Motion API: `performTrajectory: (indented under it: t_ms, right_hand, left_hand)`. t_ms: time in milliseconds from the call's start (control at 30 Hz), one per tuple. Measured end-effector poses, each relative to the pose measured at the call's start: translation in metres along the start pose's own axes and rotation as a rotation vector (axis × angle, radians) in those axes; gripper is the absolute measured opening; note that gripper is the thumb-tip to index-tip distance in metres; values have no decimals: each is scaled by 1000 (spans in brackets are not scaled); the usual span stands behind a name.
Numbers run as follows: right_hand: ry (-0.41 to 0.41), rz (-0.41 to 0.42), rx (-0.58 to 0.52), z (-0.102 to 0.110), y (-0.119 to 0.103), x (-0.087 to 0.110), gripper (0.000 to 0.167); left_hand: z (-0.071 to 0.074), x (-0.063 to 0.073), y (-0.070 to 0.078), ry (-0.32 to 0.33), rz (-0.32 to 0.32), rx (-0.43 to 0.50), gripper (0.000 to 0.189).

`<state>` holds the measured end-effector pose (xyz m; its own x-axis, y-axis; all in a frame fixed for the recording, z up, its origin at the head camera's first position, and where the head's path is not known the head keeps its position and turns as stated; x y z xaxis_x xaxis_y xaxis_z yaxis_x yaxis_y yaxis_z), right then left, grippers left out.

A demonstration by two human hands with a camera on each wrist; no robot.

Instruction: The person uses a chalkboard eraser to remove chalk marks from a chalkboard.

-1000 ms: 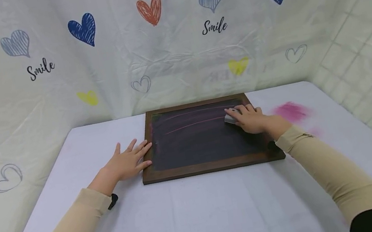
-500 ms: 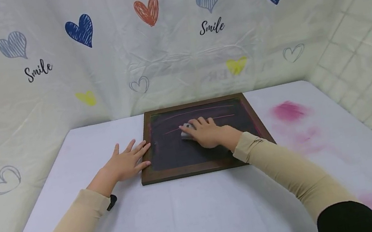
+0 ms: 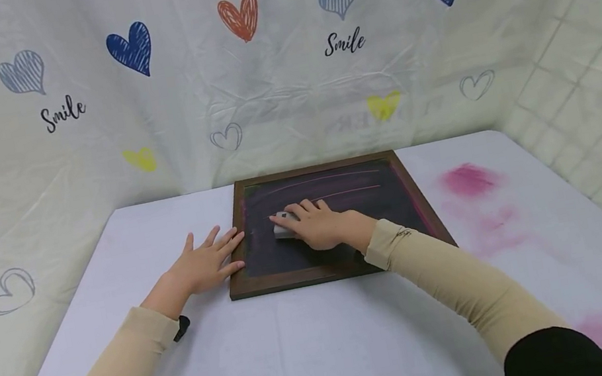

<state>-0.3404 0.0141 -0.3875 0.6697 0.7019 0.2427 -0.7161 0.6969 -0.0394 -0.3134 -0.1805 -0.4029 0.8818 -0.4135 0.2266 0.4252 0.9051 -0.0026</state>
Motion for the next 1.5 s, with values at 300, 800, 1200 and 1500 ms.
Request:
performTrajectory:
  t_ms: [300, 800, 1200, 1500]
  right_hand:
    - [70, -130, -74, -1, 79, 40, 60]
    - [96, -306, -120, -9, 151, 99, 59]
    - [73, -291, -139, -9, 115, 59, 59]
    - [26, -145, -73, 1, 33, 7, 60]
  left_hand:
    - [1, 1, 0, 15, -9, 21, 72]
    - [1, 1, -2, 31, -15, -2, 72]
    - [1, 1, -2, 10, -13, 9, 72]
    - [-1, -1, -2, 11, -11, 3, 72]
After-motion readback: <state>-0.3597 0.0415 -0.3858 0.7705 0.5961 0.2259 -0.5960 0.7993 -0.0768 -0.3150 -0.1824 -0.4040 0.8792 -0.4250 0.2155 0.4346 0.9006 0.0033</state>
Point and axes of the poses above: each hand's wrist, its own x-axis away from the middle knuckle, its own z-axis out of the back of the hand, y = z × x, the point moved 8 cm from there along -x, towards the middle knuckle, and after that the axes turned 2 degrees about z, right-handed, at the moved point
